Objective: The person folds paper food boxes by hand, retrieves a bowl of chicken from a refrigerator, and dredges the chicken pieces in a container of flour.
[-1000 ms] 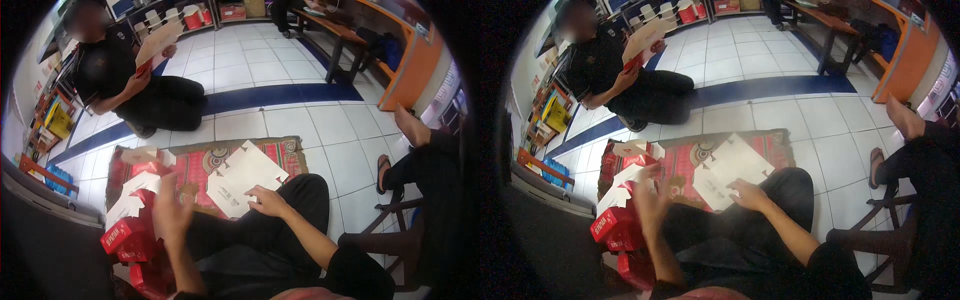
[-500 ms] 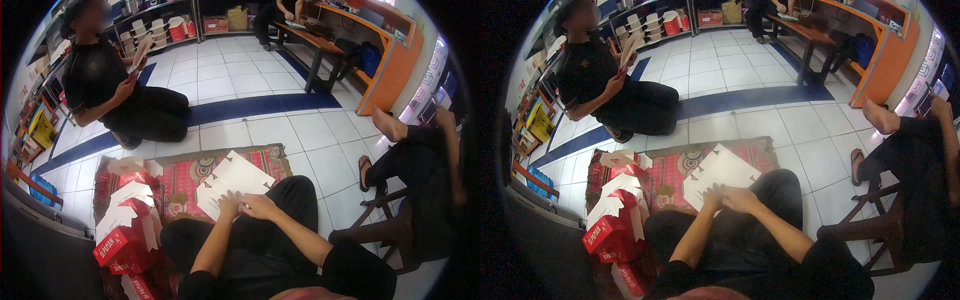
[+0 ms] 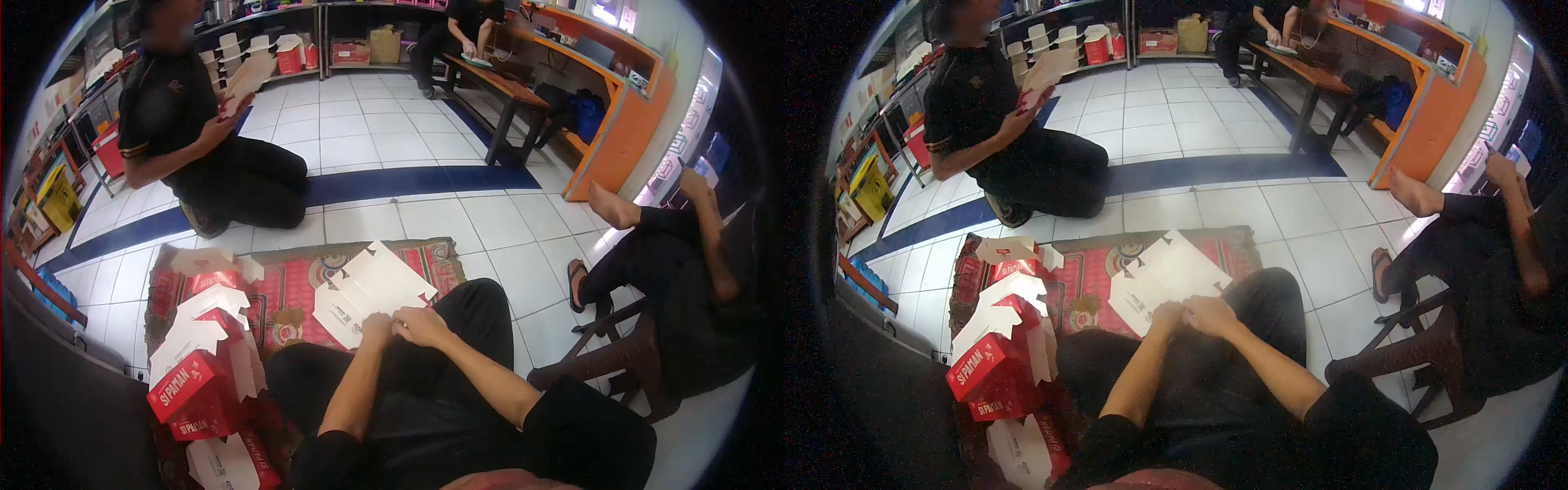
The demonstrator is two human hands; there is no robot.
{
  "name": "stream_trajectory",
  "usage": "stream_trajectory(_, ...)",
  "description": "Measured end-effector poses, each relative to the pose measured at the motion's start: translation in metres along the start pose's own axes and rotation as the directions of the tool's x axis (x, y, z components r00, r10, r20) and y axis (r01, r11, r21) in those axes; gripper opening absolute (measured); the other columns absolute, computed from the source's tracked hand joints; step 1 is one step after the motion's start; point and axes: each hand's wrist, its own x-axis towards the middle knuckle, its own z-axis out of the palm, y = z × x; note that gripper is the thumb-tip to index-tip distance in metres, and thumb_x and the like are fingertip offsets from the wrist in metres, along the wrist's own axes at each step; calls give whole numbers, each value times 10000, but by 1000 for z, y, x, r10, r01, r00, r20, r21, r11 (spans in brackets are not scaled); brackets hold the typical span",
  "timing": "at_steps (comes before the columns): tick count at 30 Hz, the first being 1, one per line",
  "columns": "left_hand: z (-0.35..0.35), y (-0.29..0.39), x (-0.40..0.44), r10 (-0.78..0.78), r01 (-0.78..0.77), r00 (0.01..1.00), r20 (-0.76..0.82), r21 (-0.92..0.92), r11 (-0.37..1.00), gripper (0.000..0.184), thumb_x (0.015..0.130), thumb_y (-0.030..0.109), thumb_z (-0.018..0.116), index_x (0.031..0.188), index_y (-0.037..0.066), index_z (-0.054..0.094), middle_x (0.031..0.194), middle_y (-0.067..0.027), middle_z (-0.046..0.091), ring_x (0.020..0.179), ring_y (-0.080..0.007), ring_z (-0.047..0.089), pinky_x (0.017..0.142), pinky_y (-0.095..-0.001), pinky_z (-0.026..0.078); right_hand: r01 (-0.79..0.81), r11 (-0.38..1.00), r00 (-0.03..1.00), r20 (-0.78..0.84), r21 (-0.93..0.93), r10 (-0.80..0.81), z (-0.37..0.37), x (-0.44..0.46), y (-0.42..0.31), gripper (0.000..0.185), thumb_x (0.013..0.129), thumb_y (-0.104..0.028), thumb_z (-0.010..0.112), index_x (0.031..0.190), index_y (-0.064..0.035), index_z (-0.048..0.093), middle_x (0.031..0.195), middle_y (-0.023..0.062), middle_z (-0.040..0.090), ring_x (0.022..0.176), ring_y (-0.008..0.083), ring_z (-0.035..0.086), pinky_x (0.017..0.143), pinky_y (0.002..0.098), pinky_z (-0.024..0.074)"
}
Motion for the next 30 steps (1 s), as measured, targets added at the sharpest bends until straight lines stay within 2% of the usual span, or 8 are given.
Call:
stream_trajectory(5, -41, -3, -25, -127, 55, 959, -253, -273, 960, 526, 800, 366, 872, 1198, 65, 703, 1050, -239, 748, 974, -422, 750, 860, -500, 607, -15, 998, 1000, -21, -60, 13, -5, -2, -17, 209, 941, -238, 668, 1094, -103, 716, 983, 115, 747, 920, 352, 731, 803, 480, 583)
stream_trajectory(9, -71, -10, -34, -223, 55, 900, -375, -409, 911, 555, 792, 394, 869, 1204, 64, 695, 1066, -241, 744, 991, -431, 744, 857, -514, 605, -1, 992, 1000, -9, -125, 0, -4, -2, -21, 254, 929, -231, 688, 1145, -97, 691, 1044, 140, 725, 947, 378, 721, 818, 501, 577)
stream_trajectory(11, -93, -11, -45, -272, 35, 827, -492, -437, 899, 344, 941, 155, 628, 1278, 124, 688, 945, -236, 755, 912, -436, 740, 811, -551, 583, -10, 995, 1000, 2, -96, 11, -7, 2, -23, 297, 922, -219, 703, 1190, -95, 677, 1117, 158, 708, 967, 390, 715, 827, 508, 574)
stream_trajectory(14, -120, -16, -53, -340, -1, 772, -537, -536, 844, 366, 948, 179, 651, 1310, 133, 678, 909, -226, 753, 894, -413, 745, 786, -534, 572, 59, 991, 971, -237, 120, -29, -9, 16, -5, 570, 907, -142, 759, 1422, -55, 531, 1330, 199, 563, 1080, 336, 678, 866, 411, 571)
stream_trajectory(19, -168, -19, -84, -361, -308, 654, -665, -669, 677, 404, 930, 219, 738, 1311, 96, 680, 829, -223, 745, 794, -391, 742, 738, -506, 562, 56, 971, 842, -534, 232, 79, 2, 67, 69, 441, 982, -212, 764, 1336, -70, 542, 1177, 97, 584, 966, 220, 677, 826, 338, 564)
stream_trajectory(20, -170, -18, -88, -352, -338, 657, -666, -678, 652, 431, 925, 203, 733, 1332, 74, 672, 774, -197, 736, 758, -338, 743, 723, -470, 552, -62, 596, 888, -228, 801, 400, 5, 81, 86, 381, 1010, -263, 758, 1264, -83, 539, 1148, 80, 595, 925, 180, 692, 764, 322, 591)
stream_trajectory(27, -154, -2, -64, -302, -334, 806, -510, -812, 478, 472, 936, 226, 759, 1355, 36, 654, 763, -194, 755, 756, -321, 776, 716, -415, 596, -268, 533, 886, -12, 802, 464, 16, 128, 155, 382, 1067, -314, 657, 1366, -87, 584, 1122, 71, 705, 892, 172, 714, 738, 348, 621)
stream_trajectory(30, -136, 3, -52, -227, -292, 886, -405, -866, 405, 615, 991, 306, 746, 1495, 24, 535, 1088, -214, 740, 793, -266, 781, 711, -367, 612, -306, 334, 874, 124, 891, 470, 28, 123, 148, 392, 1071, -332, 655, 1378, -91, 625, 1145, 69, 726, 906, 165, 716, 761, 339, 619)
